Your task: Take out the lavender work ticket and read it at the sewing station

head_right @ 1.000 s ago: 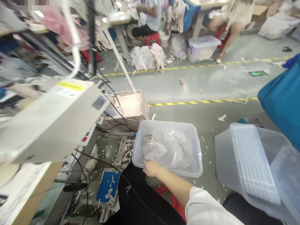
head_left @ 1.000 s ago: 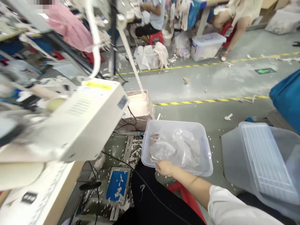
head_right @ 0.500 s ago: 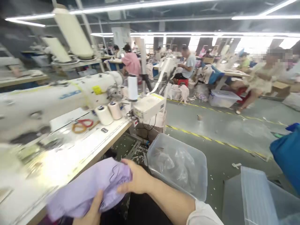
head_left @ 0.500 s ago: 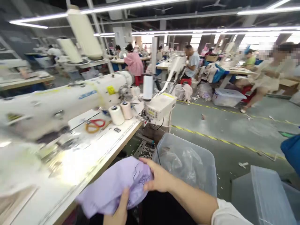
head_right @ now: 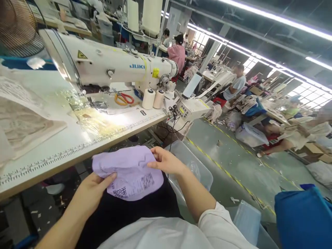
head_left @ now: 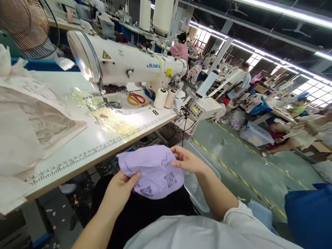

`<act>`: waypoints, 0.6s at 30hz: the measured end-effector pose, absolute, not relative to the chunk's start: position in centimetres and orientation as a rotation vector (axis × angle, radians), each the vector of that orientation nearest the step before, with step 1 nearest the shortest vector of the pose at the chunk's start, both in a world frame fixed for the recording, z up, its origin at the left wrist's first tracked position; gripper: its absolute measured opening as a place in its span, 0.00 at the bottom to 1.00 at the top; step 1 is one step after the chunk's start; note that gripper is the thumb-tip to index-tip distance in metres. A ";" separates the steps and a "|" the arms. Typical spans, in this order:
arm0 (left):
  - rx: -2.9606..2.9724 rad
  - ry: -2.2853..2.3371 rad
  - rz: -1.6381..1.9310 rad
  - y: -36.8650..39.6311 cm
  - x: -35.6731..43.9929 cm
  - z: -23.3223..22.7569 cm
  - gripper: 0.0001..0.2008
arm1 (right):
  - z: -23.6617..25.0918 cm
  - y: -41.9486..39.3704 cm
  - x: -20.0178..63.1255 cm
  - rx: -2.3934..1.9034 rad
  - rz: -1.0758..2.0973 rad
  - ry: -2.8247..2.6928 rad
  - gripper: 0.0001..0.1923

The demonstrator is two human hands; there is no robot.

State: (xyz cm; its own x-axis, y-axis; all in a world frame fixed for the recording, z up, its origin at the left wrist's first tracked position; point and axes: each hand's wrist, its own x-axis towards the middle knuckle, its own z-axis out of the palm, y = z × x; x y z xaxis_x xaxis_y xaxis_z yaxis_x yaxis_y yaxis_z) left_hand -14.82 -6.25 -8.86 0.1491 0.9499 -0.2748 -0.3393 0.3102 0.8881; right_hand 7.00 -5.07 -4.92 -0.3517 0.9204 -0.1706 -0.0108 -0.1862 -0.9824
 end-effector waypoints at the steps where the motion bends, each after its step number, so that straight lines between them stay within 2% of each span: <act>1: 0.855 0.973 0.980 -6.1 -14.7 -8.8 0.21 | -4.9 -5.2 7.4 -1.093 1.694 -1.347 0.20; 3: 0.982 0.942 0.863 -5.8 -14.2 -8.7 0.20 | -5.5 -5.4 7.7 -1.108 1.656 -1.258 0.22; 7: 1.053 1.006 0.990 -5.8 -13.0 -9.1 0.19 | -7.5 -6.2 7.3 -1.133 1.296 -0.963 0.16; 11: 1.082 1.049 0.890 -6.5 -12.1 -10.1 0.16 | -8.6 -7.2 7.4 -1.100 1.059 -0.775 0.15; 16: 1.122 1.047 0.799 -6.5 -12.4 -10.2 0.14 | -8.8 -7.5 9.5 -1.165 1.345 -0.665 0.22; 18: 1.176 0.996 0.726 -6.2 -12.8 -10.0 0.13 | -9.2 -7.3 10.2 -1.206 1.318 -0.649 0.22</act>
